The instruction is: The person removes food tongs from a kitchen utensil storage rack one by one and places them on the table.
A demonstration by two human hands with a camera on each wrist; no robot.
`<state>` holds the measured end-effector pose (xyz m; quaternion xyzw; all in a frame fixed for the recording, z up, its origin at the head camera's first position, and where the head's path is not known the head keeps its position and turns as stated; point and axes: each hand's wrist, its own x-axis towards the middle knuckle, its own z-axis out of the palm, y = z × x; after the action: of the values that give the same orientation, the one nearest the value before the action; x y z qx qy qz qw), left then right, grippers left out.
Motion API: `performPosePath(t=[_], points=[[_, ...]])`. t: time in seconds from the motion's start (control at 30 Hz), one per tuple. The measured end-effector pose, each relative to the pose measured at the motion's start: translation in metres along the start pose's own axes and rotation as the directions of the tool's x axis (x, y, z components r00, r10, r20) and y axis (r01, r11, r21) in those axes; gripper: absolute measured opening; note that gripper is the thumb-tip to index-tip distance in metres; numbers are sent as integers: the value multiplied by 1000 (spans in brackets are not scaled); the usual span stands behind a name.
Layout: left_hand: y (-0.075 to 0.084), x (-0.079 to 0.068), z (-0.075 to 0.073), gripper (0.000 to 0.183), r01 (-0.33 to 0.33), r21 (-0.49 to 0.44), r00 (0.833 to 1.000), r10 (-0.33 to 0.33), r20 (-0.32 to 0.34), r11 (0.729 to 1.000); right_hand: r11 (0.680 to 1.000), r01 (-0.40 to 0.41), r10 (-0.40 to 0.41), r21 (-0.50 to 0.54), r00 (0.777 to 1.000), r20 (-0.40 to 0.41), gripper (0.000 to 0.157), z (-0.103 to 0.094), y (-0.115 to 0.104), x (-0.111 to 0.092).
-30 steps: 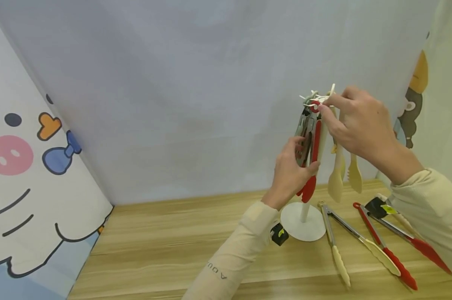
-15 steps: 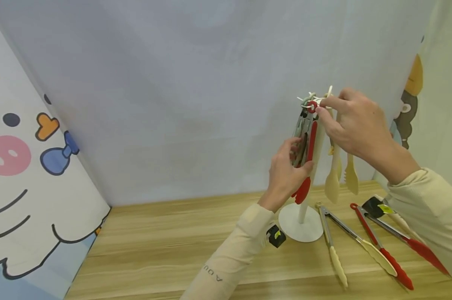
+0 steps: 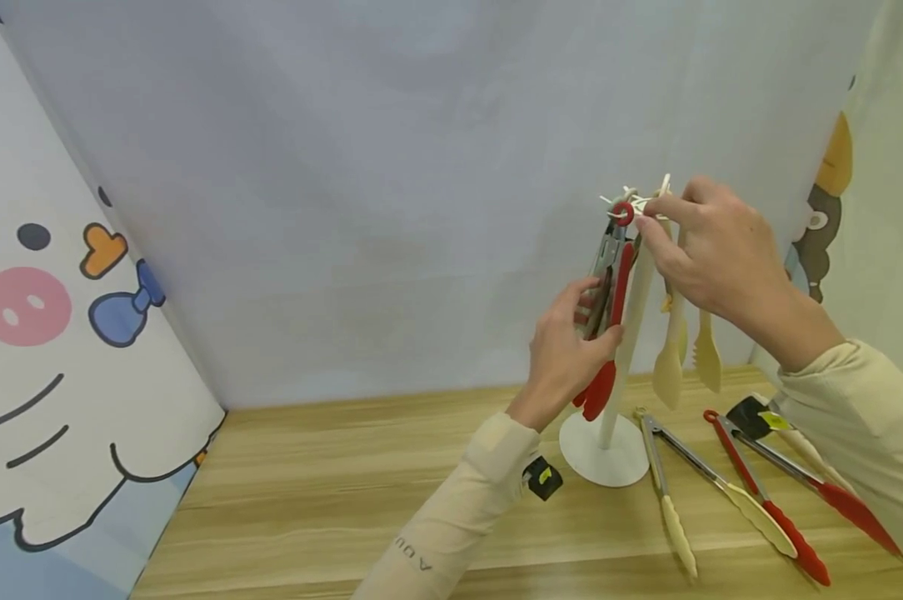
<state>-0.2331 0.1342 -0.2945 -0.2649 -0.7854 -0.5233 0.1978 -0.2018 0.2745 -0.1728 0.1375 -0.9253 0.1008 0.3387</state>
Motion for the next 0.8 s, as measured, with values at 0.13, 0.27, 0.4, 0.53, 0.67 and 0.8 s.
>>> performPosePath(t=[0.13,0.27,0.4,0.53,0.67,0.8], points=[[0,-2,-4,49,2,-4,1000,-2,-1,1000,1000,-6,6,4,1000,-1,30,1,-1,0],[0,-4,-9,48,4,-12,1000,-4,2,1000,1000,-10,10,5,1000,-3,30,1,-2,0],[0,-5,-14,46,-12,-10,1000,12,6,1000,1000,-13,13,1,1000,-5,30,2,-2,-1],[0,-8,-20,45,-23,-8,1000,23,11,1000,1000,-20,20,1,1000,-8,30,3,-2,-1],[0,-13,-27,47,-18,-8,1000,18,10,1000,1000,-17,17,2,1000,-12,31,4,-3,-1],[1,-20,-35,48,-1,-9,1000,1,3,1000,1000,-18,18,7,1000,-15,31,5,-4,0]])
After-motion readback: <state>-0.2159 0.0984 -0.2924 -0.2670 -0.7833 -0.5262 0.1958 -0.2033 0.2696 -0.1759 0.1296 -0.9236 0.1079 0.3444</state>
